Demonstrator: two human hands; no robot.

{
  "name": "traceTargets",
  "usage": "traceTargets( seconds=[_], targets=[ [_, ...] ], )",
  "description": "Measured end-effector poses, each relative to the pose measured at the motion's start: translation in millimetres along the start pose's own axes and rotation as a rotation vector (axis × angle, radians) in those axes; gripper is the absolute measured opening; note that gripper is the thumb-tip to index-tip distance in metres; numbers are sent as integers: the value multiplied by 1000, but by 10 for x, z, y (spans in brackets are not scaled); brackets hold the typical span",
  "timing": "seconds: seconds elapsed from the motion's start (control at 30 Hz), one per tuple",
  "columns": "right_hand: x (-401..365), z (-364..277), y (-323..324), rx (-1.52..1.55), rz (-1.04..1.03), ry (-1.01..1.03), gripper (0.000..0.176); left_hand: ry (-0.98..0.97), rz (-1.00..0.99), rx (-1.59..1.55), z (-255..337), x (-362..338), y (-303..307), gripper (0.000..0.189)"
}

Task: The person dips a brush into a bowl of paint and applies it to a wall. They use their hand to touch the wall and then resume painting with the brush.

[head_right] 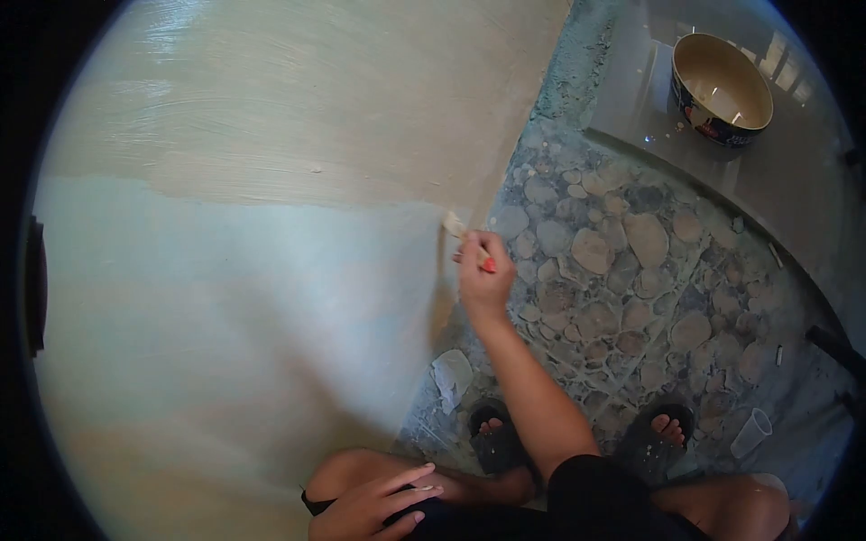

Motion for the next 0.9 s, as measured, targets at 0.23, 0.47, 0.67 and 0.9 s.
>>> traceTargets(
  seconds=[0.23, 0.47, 0.67, 0.9],
  targets=[
    [-243, -703, -907, 359, -260, -56, 17, 2, -16, 9, -10, 3, 18, 34],
    [-61, -292, -505, 263, -74, -98, 17, 2, -7, 10, -2, 4, 53, 34],
    [254, 271, 450, -89, 118, -67, 19, 17, -18, -3, -12, -21, 24, 34],
    [247, 274, 141, 98, 10, -80, 19, 12, -3, -30, 5, -32, 37, 33]
  ],
)
Point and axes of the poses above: each hand's wrist, its own x-axis towards the middle knuckle, its own y-axis out of the back of the hand, z = x × y, the point moved 7 cm from there along x, towards the middle knuckle, and after that the axes turned 8 degrees about x, right-handed, at the moved point
